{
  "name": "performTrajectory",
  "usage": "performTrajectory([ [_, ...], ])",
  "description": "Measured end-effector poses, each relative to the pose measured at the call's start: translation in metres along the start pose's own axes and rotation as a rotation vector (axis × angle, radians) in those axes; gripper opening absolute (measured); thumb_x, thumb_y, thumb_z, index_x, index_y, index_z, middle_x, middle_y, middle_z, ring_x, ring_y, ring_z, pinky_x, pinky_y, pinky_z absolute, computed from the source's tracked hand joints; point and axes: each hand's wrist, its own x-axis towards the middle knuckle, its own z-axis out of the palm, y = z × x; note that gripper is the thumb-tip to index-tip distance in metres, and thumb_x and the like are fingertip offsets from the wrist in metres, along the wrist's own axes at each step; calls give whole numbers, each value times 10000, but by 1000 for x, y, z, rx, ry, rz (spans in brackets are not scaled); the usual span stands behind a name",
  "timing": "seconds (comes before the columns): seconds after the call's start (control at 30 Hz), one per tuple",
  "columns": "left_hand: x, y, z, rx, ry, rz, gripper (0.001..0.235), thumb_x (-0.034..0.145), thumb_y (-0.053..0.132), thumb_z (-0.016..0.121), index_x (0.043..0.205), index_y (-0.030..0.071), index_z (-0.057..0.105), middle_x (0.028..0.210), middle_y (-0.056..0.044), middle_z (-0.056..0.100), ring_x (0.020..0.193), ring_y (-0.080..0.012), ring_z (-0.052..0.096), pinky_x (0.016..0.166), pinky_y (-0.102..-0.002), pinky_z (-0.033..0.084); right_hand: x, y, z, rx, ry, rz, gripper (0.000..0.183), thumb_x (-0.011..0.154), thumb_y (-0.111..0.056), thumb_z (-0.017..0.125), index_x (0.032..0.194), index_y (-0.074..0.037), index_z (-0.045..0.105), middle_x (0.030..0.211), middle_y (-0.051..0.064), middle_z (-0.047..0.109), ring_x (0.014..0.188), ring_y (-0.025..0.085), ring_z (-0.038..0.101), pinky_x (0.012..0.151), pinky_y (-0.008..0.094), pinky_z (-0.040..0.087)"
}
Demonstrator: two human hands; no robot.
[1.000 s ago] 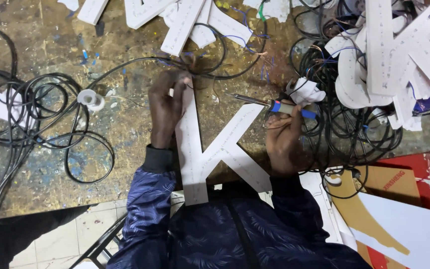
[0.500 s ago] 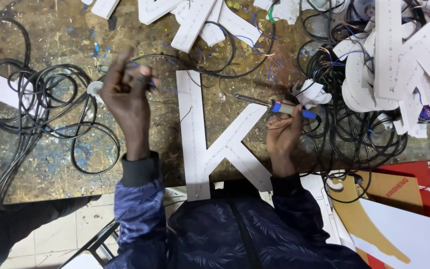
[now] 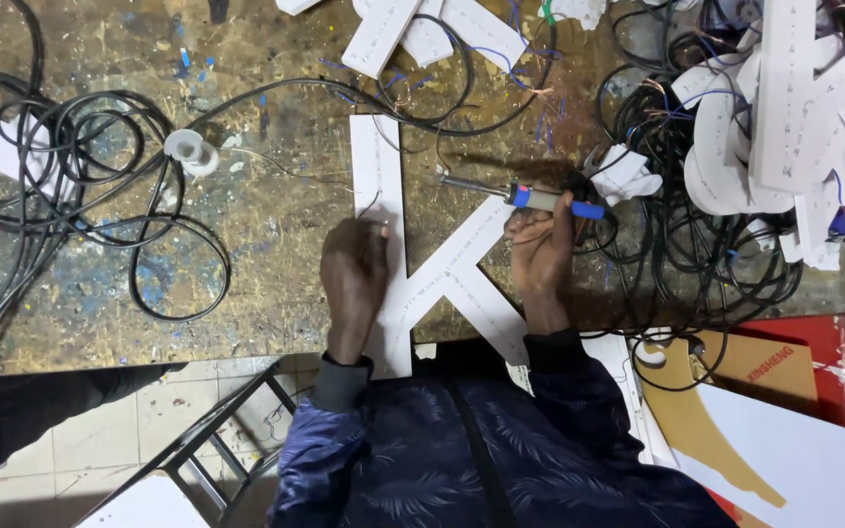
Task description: Soldering electrical wires to LED strips mounted on foam letter cutouts for sign fabrication.
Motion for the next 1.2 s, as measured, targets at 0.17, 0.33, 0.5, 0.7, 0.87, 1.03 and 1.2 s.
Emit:
performTrajectory([
  [0.17,-5,7,29,209,-7,114,103,994,212,825,1059,132,822,1228,-122,771,1246,-425,694,1013,-537,552,18,29,-30,-11,-134,-22,526,1121,-636,602,1075,-136,759,829,127,772,843,288,800,768,402,615],
  [0.33,-14,27,36,373,-106,124,128,1020,277,796,1127,234,851,1409,-71,693,1498,-482,530,1140,-635,457,17,45,-38,-12,-235,-96,606,1148,-594,572,1374,-48,709,905,138,812,904,285,807,801,407,642],
  [0.5,-32,25,29,303,-117,214,220,1078,212,702,1252,114,795,1411,-143,686,1545,-553,482,1253,-653,349,-2,44,-18,-55,-258,-161,567,1172,-608,490,1415,-121,650,1028,149,810,1040,265,798,916,361,656],
  [0.7,-39,-40,21,378,-161,254,280,937,213,808,1207,139,802,1454,-127,647,1581,-554,452,1223,-716,373,-21,67,-7,-95,-289,-137,577,1200,-600,407,1542,-157,546,1105,129,810,1100,221,771,977,347,659],
  [0.87,7,-109,-3,359,-211,378,320,894,124,823,1214,123,798,1423,-149,644,1554,-528,511,1232,-750,368,-27,61,7,-66,-295,-141,554,1191,-599,465,1560,-194,548,1106,155,803,1096,239,772,932,356,668],
  [1.03,42,-114,-55,300,-403,550,308,963,216,728,1265,158,744,1466,-101,601,1620,-443,495,1217,-747,382,-29,50,20,-47,-338,-154,588,1185,-592,478,1585,-163,519,1098,156,797,1097,228,776,913,331,684],
  [1.2,47,-104,-74,345,-707,734,523,858,104,774,1368,215,751,1635,-84,536,1685,-383,440,1325,-725,310,-35,50,21,-84,-357,-121,575,1189,-596,456,1586,-182,498,1107,158,788,1083,250,772,887,364,694],
])
